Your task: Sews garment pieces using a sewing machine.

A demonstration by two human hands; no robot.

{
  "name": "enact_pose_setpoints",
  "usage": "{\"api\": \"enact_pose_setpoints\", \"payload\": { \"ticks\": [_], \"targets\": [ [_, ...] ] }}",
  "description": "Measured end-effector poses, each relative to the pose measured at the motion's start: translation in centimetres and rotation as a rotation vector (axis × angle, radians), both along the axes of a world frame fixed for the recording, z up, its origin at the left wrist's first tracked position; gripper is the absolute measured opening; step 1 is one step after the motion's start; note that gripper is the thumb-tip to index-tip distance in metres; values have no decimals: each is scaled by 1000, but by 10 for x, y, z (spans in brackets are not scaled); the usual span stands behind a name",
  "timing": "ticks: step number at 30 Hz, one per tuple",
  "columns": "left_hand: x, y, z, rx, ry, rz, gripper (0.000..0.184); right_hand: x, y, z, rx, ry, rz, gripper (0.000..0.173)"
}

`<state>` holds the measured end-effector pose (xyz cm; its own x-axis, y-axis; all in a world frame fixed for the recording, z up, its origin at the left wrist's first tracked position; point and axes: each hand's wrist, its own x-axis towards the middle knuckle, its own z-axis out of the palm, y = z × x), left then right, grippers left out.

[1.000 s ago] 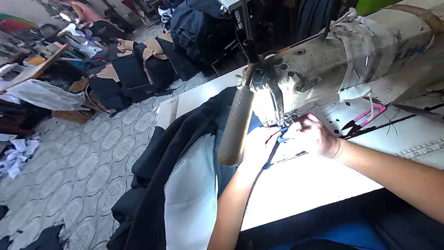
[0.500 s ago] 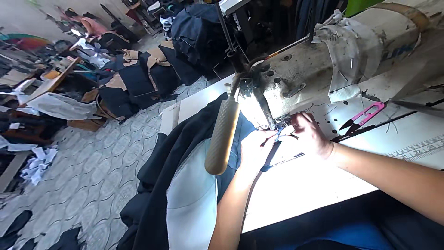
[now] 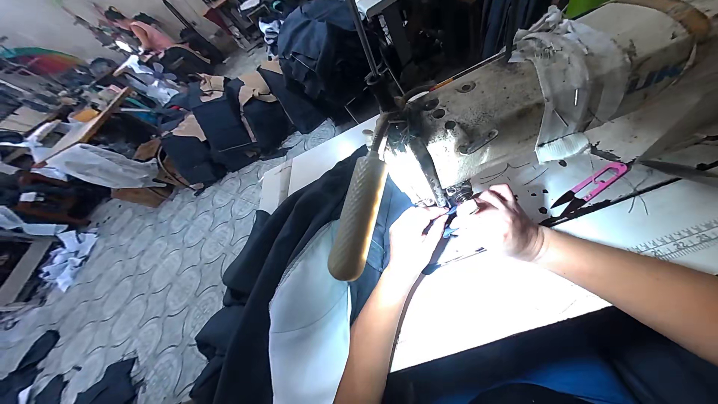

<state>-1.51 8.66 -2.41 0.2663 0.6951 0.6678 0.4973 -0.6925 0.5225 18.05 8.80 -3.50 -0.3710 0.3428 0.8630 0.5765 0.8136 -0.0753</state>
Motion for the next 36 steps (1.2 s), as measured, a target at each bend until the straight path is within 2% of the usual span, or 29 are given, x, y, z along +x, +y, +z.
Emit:
{"api": "enact_pose_setpoints", "payload": {
  "ticks": [8,13,17,21,29,33,36],
  "targets": [
    [-2,-1,1,-49,20,-20,15,-5,0,6,-164,105,-114,26],
    [-2,0,1,-75,18,-41,17,-5,1,8,-221,155,-106,24],
    [0,-2,1,-80,-8,-28,16,-2,2,4,-50,74,-37,15],
    [1,-2,-1,-39,-21,2,15,-1,1,3,88,-42,20,16],
    [-2,-2,0,-95,1,-47,14,0,1,1,40,-41,-32,19],
    [5,-13,18,-169,-5,-4,15,-3,-11,12,-121,-65,-41,16],
    [8,-17,26,-220,-2,25,16,-3,-5,6,-40,-32,-57,17]
  ]
}}
